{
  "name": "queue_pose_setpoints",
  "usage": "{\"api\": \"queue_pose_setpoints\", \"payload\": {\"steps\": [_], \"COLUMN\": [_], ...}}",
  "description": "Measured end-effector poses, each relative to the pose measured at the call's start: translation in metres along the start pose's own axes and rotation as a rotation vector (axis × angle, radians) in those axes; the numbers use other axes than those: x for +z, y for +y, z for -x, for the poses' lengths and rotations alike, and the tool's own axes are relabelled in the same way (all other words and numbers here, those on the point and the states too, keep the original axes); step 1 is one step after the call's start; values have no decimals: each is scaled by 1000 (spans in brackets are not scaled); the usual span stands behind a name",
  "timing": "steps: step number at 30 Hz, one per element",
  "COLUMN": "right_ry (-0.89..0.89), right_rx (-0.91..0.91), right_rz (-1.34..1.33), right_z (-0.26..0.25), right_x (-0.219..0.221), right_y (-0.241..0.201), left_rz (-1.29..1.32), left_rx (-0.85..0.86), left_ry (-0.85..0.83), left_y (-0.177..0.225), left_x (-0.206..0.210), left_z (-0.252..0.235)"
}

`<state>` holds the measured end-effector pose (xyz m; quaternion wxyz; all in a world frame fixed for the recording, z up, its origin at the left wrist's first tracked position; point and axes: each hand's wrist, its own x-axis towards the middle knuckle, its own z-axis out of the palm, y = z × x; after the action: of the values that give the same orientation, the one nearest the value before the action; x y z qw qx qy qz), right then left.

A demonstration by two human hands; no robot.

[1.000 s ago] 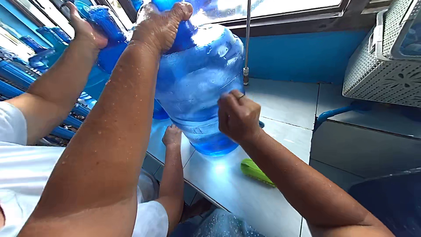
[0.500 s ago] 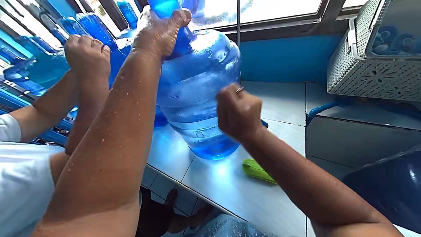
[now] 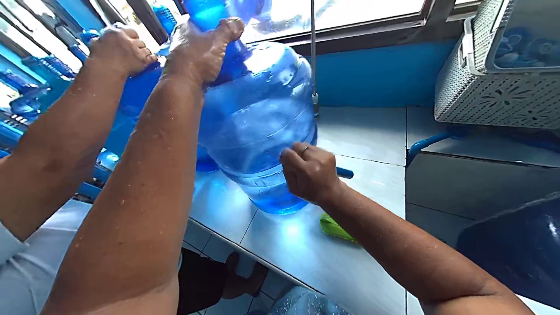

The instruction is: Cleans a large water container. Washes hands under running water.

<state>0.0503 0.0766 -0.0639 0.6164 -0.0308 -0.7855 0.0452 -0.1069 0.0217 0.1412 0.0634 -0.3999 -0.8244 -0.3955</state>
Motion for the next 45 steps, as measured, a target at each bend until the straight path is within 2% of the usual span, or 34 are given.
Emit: {"api": "queue_pose_setpoints", "payload": {"steps": [2,4,5,9,12,15,17,19,21,23,24,26,28,31,40,43,45], "right_ry": [35,34,37,81,89,116,136,132,91,63,63,74,109,151,169,167,191], "right_rx": [113,363,413,173,306,208,178,203,142,104,156,312,316,204,334,236,234], "right_rz": [-39,-65,-68,-166,-212,-250,-267,-257,-246,-237,-239,-222,-259,-340,-368,-390,-411], "right_z": [8,4,3,13,11,12,12,12,14,13,9,-2,-6,-3,-9,-7,-7], "right_x": [1,-5,-5,3,3,6,7,7,5,4,3,2,3,8,12,10,13], "right_y": [22,43,47,36,54,53,55,56,49,49,55,69,68,60,73,68,70], "left_rz": [17,41,55,32,-11,0,72,206,246,139,92,73,74,58,46,23,12], "left_rx": [3,12,8,-8,-29,-17,69,281,358,194,89,10,34,61,101,103,104], "left_ry": [10,26,33,62,88,100,52,-37,-66,12,37,69,61,67,51,69,74], "left_y": [1,1,2,6,1,3,-3,-44,-61,-25,-7,3,1,0,-14,-18,-21], "left_x": [1,3,5,7,7,6,6,1,-2,2,4,8,7,6,3,1,0], "left_z": [0,-1,2,2,-1,-1,-7,-40,-54,-23,-9,2,2,-1,-13,-12,-16]}}
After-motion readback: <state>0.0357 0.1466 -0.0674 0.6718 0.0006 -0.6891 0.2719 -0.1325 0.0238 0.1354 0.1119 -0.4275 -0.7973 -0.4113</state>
